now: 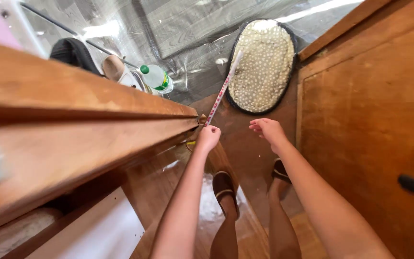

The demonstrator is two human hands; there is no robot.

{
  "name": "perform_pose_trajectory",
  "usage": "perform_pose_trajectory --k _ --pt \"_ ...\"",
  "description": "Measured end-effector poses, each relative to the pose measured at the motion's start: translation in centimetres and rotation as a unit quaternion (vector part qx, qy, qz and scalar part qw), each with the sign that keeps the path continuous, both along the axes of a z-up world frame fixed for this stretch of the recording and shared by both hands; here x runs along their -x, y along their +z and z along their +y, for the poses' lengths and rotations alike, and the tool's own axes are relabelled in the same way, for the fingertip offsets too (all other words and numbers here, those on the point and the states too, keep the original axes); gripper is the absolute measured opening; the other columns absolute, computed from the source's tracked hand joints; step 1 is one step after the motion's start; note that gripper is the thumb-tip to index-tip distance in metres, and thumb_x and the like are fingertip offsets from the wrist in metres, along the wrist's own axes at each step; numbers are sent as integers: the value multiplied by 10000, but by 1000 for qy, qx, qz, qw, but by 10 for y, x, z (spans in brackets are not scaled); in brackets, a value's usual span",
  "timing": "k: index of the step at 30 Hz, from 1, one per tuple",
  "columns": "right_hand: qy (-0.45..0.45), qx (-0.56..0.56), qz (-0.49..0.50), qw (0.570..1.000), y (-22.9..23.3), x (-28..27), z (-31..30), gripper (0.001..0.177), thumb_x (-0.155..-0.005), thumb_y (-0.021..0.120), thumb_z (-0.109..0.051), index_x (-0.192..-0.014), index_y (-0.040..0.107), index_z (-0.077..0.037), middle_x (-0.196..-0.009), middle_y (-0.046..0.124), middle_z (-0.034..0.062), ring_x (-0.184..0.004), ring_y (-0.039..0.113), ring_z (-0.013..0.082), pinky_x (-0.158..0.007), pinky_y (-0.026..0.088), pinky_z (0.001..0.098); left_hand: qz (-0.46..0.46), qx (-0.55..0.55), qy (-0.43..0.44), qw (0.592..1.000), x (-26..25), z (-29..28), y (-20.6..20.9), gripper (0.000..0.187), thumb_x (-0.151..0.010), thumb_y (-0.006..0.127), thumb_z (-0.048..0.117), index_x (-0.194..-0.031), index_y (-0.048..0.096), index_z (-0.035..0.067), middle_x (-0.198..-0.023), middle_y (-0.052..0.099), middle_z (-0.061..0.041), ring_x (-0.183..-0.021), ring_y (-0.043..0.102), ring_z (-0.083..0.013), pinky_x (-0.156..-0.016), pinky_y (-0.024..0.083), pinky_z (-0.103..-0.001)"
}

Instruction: Sweep the floor in a narrow hallway or entryway using a small broom and dustpan.

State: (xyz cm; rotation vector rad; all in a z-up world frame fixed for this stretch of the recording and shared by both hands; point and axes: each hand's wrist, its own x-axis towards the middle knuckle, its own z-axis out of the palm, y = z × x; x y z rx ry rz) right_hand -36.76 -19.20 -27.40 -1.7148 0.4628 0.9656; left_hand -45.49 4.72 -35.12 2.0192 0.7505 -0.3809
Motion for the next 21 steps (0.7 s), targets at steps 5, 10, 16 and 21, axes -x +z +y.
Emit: perform_pose_trajectory --k 5,10,16,21 --pt "-13 -14 -42 999 -105 -14 10 336 -998 600 -393 -970 801 -124 -973 772 8 -905 641 122 -817 472 311 27 -57 -10 998 -40 1 -104 251 -882 622 282 -964 781 105 -1002 746 -188 -964 712 -378 -906 553 -455" --pt "-41 -37 -12 998 -204 -30 21 342 -992 598 -397 -950 781 -111 -969 774 -5 -919 680 110 -806 502 285 -33 -168 -53 984 -87 -3 -216 289 -877 649 294 -1065 750 99 -1115 721 -163 -1048 671 -383 -990 495 -497" --pt "-8 -105 3 994 -301 -31 -1 329 -1015 575 -356 -1028 751 -78 -990 777 17 -892 706 115 -790 528 288 37 -304 -80 949 -101 -7 -317 593 -813 683 298 -1335 542 52 -1184 683 -169 -1146 593 -371 -990 428 -522" --pt "15 -100 -7 995 -326 -44 -21 287 -1004 583 -309 -1055 746 -78 -982 782 9 -883 722 112 -776 538 276 91 -348 -111 926 -92 -3 -346 291 -972 605 235 -1209 587 68 -1165 681 -173 -1143 593 -368 -997 435 -521"
